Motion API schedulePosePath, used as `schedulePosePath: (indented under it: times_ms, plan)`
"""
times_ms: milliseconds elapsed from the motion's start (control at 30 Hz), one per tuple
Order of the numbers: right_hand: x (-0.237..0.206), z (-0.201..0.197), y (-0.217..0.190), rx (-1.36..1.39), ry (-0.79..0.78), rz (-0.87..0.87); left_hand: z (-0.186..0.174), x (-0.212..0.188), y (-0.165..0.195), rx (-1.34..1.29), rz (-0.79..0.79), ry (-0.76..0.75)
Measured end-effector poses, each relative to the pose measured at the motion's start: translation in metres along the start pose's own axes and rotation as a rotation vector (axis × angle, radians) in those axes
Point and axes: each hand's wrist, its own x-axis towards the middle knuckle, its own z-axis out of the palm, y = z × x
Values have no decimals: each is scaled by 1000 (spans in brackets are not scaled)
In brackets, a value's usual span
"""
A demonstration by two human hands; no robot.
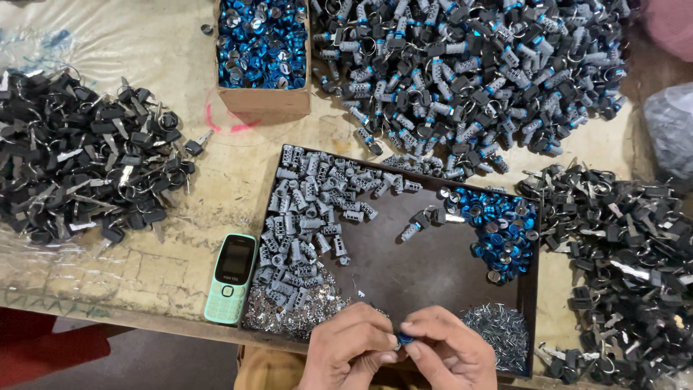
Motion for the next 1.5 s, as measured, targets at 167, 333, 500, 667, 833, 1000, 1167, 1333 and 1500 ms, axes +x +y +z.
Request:
schedulePosePath:
  times_ms: [167, 333, 500, 667, 833, 1000, 1167, 1333, 1500]
  plan:
    - [-4, -3, 7, -213, -128, -48, -6, 1, 5, -349, -493, 74]
    - [-13, 1, 11, -711, 3, -240, -11, 5, 4, -795, -711, -80]
    - [4, 18, -9, -780, 53, -320, -4, 7, -12, -763, -802, -56]
    - [65, 6, -52, -546, -201, -249, -20, 6, -26, -527, -669, 8]
    - [129, -14, -71, -1370, 124, -155, -30, 7, -18, -375, -671, 87]
    - [135, -2, -70, -1396, 58, -327, -26, 10, -9, -359, -719, 181]
    - [65, 16, -57, -1009, 114, -272, -33, 7, -10, -297, -519, 90]
    - [27, 17, -33, -455, 119, -170, -24, 13, -2, -359, -477, 38]
    - [18, 6, -34, -614, -8, -140, -15, 17, 18, 20, -365, 19]
